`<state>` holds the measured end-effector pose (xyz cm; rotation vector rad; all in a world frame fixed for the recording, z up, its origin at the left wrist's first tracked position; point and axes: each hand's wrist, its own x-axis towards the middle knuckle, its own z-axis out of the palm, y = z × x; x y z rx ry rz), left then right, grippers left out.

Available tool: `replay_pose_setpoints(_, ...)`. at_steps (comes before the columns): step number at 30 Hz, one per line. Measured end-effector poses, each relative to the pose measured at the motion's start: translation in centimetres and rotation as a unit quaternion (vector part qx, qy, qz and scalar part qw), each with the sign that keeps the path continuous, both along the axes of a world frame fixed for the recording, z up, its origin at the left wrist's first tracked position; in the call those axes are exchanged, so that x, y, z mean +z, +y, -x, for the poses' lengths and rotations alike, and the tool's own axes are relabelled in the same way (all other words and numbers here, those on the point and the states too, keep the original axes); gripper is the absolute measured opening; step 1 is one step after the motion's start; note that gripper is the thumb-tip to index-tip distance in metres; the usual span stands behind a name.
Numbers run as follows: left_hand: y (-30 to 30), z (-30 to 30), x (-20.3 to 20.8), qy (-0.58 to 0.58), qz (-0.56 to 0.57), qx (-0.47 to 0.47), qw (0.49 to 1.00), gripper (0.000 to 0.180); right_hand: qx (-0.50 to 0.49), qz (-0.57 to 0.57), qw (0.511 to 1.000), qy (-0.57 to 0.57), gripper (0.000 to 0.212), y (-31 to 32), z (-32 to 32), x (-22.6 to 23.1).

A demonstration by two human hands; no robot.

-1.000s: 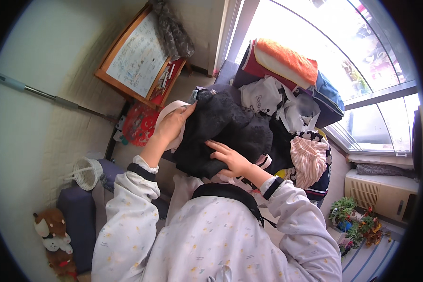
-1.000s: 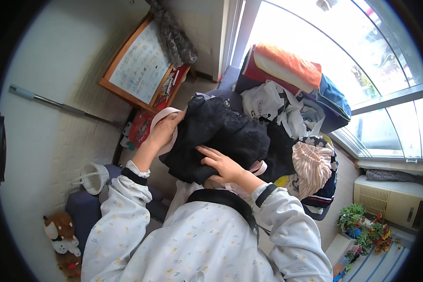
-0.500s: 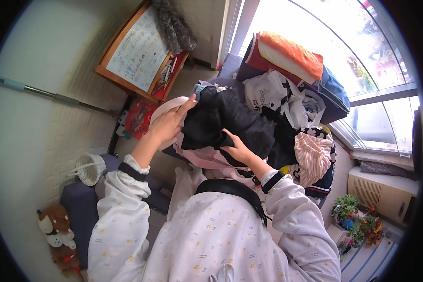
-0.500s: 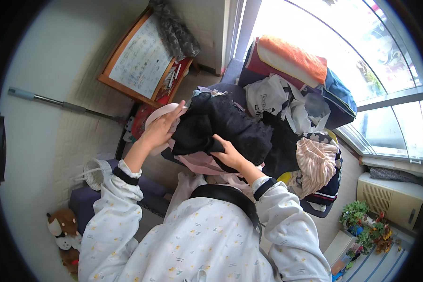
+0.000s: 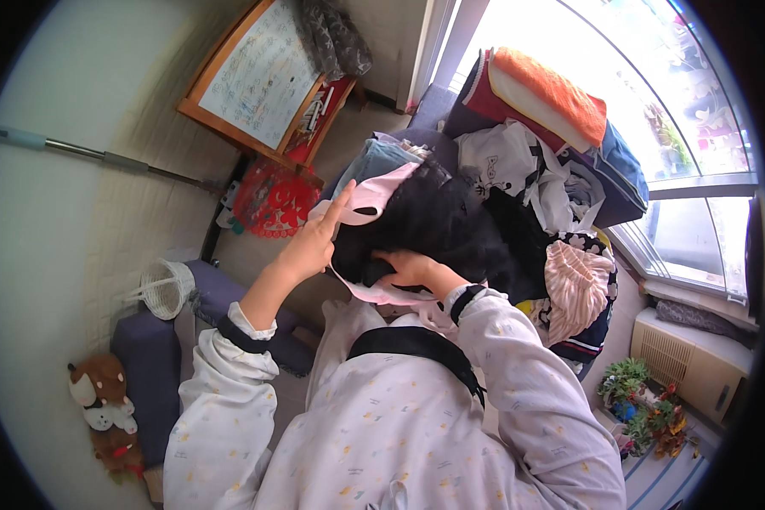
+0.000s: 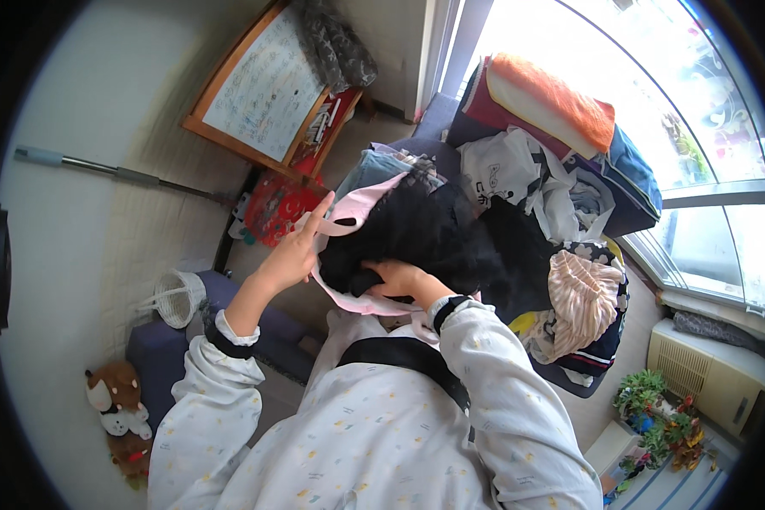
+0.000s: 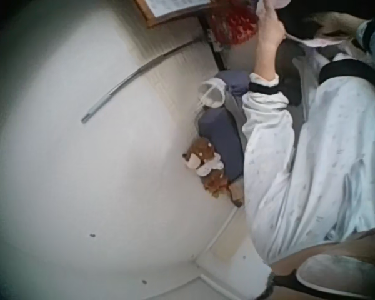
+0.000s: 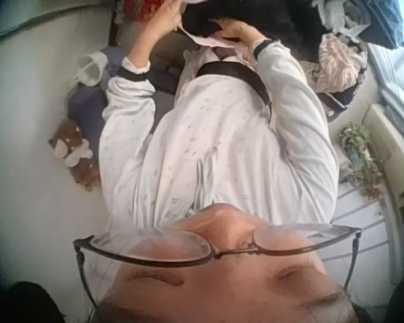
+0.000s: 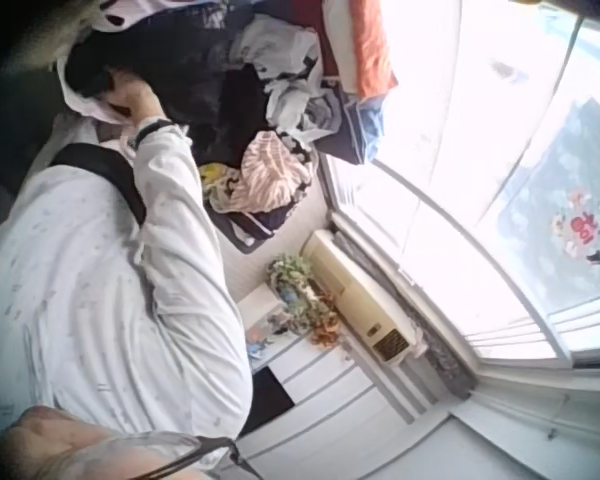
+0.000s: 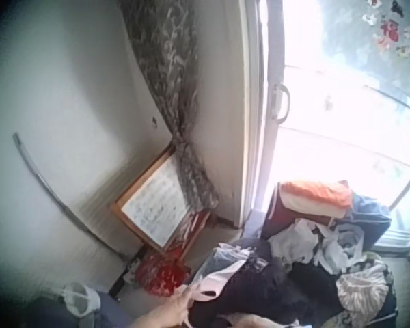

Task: The recorder is seen picking up clothes and packing them into a small pink bag.

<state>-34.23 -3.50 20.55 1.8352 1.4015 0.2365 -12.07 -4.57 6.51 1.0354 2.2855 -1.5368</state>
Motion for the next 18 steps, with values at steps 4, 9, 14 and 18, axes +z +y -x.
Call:
replay_pose_setpoints(4, 0.3, 0.1, 0.6, -0.068, 0.055, 0.034, 0.996, 0.096, 0.053, -0.049, 0.997, -0.024, 0.076, -0.4, 0.4, -3.0)
replay_pose_setpoints(9, 0.1, 1.3, -1.3, -0.008, -0.057, 0.020, 0.998, 0.093, 0.006, -0.067, 0.998, 0.013, 0.067, -0.7, 0.2, 0.4)
replay_pose_setpoints(14, -0.2, 2.0, 0.1, 0.053, -0.243, -0.004, 0.969, 0.098, -0.189, 0.111, 0.957, 0.191, 0.051, 0.1, -4.9, 12.2)
replay_pose_setpoints(18, -0.9, 1.2, 0.3, 0.135, -0.042, -0.037, 0.989, 0.096, -0.381, 0.060, 0.813, 0.436, 0.064, -1.8, -11.9, 18.0)
